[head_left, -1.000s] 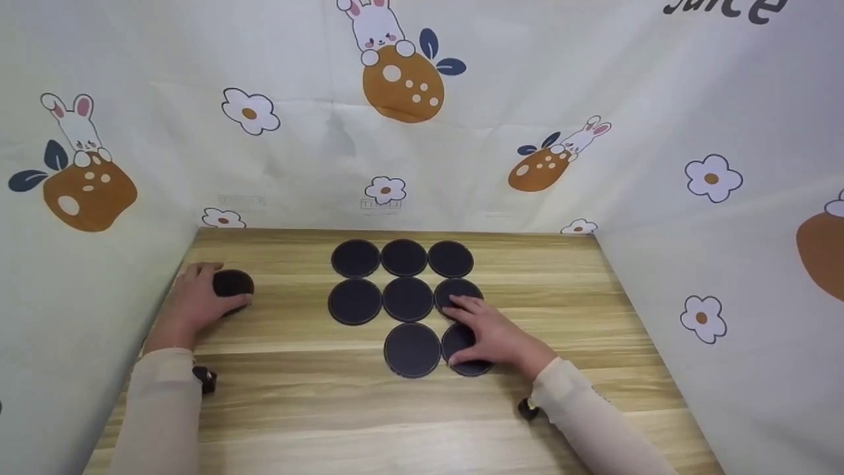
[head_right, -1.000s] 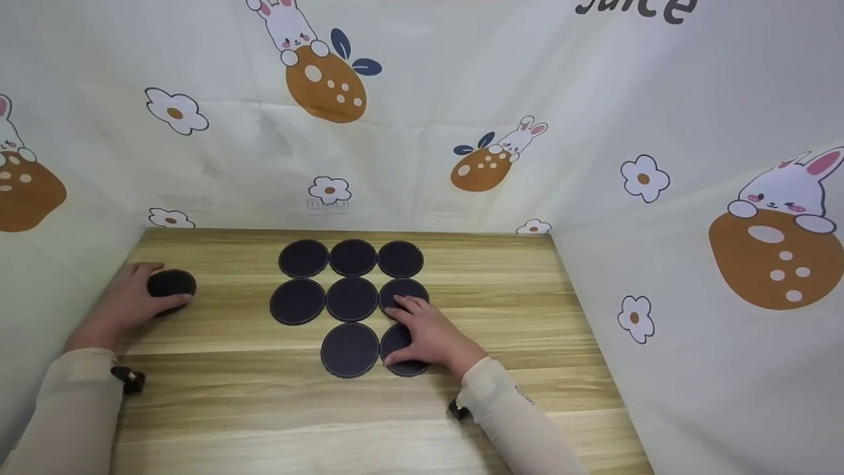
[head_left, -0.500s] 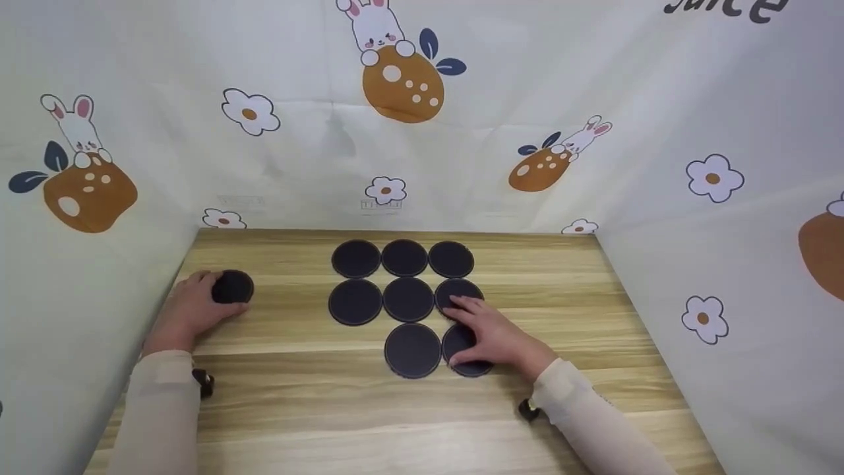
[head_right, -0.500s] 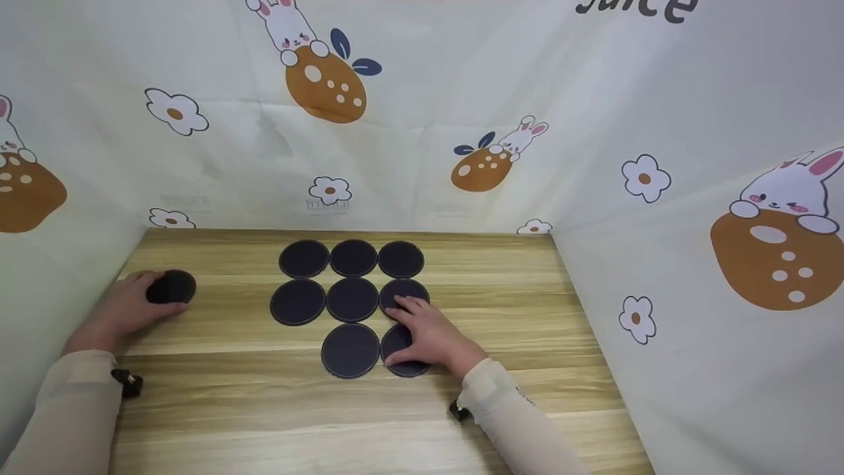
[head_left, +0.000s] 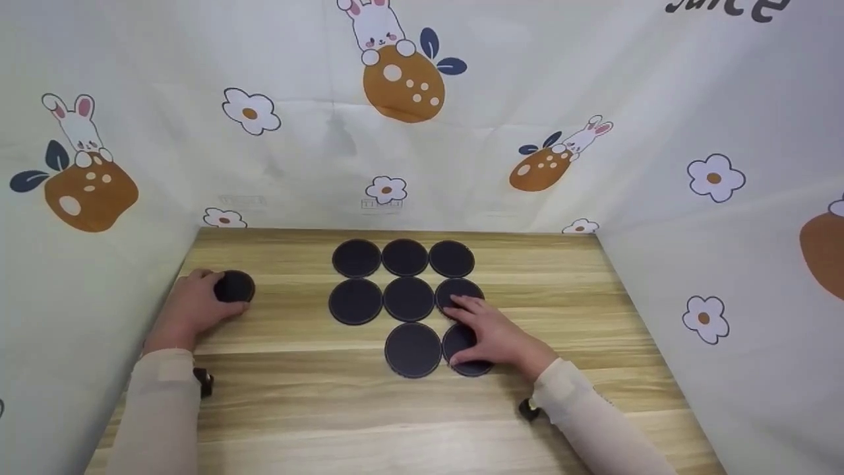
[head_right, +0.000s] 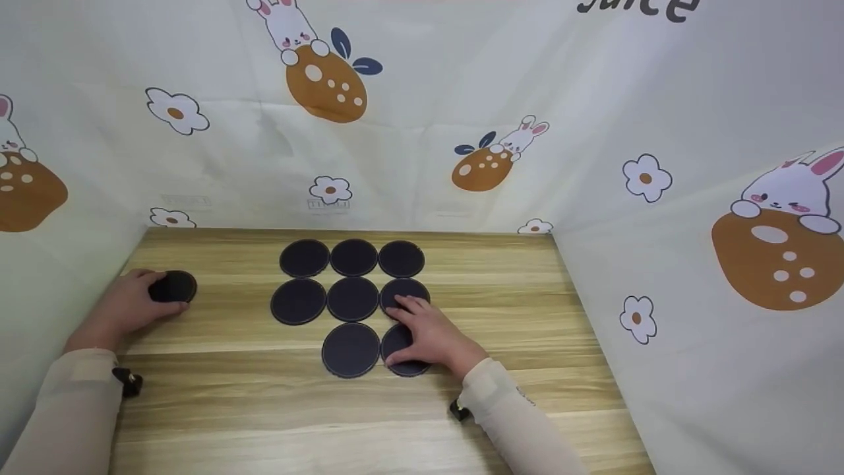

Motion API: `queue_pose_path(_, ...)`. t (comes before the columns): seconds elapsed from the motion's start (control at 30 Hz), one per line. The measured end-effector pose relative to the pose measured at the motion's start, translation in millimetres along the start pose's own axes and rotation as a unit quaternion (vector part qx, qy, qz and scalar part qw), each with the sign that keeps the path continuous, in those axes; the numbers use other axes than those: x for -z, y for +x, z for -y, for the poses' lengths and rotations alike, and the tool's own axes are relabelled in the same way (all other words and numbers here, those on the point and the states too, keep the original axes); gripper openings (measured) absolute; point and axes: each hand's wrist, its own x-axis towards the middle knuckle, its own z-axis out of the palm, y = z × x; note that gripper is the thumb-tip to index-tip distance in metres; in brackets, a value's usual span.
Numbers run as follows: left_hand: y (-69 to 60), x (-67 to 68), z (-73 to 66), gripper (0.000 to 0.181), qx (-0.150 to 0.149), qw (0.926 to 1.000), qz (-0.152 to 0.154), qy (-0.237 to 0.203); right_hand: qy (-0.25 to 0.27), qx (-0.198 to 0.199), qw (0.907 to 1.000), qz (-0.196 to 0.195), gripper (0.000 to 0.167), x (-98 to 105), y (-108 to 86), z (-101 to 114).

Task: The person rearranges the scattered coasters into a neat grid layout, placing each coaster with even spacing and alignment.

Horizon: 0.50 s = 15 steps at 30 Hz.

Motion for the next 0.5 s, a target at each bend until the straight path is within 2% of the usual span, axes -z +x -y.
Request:
queue_pose_path(0.33,-6.2,2.4,-11.3,0.104,-0.007,0.9999,0.011,-0.004,-0.001,0.002,1.0000,-0.001,0.106,0.7,1.4,0.5)
queue_pose_path(0.5,-8.5,1.7,-21.7,0.097,-0.033,0.9991,0.016,-0.021,0.000,0.001,1.0000,-0.001,0.107,0.3,0.6,1.1)
